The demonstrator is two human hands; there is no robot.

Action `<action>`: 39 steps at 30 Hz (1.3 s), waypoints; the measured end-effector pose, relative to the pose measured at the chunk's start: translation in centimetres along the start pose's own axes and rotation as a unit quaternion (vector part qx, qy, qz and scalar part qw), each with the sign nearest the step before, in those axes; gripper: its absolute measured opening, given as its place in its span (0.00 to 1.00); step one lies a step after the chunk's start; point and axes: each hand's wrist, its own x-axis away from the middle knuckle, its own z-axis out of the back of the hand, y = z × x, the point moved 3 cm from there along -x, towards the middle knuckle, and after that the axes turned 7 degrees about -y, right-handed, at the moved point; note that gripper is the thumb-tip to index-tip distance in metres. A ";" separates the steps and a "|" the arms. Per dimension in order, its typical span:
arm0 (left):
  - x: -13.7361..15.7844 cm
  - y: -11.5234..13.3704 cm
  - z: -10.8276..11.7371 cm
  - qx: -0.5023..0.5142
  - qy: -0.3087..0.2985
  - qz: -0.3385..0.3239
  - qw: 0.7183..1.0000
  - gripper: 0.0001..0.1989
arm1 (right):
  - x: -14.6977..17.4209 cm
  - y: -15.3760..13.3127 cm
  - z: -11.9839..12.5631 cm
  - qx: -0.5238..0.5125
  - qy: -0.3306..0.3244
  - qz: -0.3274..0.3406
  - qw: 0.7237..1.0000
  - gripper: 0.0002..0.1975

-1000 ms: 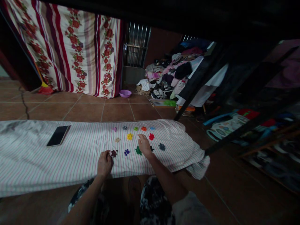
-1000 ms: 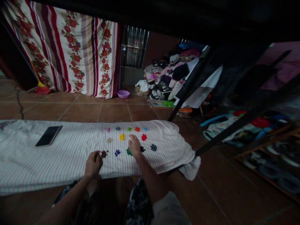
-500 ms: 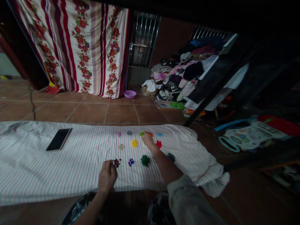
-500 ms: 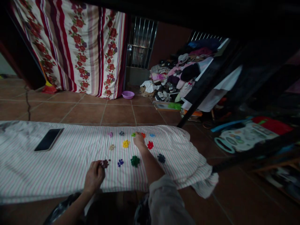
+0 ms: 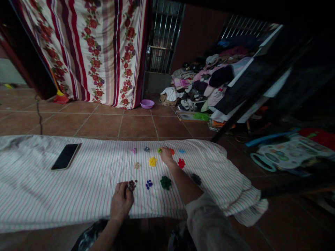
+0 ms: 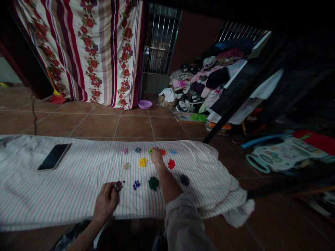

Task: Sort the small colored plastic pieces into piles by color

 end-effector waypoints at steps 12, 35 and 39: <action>0.0 0.2 0.1 -0.001 -0.002 -0.015 1.000 0.09 | -0.6 -0.7 -0.4 0.003 -0.006 0.035 0.999 0.16; 0.1 0.4 0.3 -0.023 0.013 -0.042 0.999 0.10 | 0.5 -0.2 1.1 -0.057 0.025 0.038 0.997 0.20; 0.0 -0.1 0.1 -0.033 0.005 -0.043 0.999 0.10 | 2.1 0.7 2.4 -0.092 0.083 0.046 0.991 0.18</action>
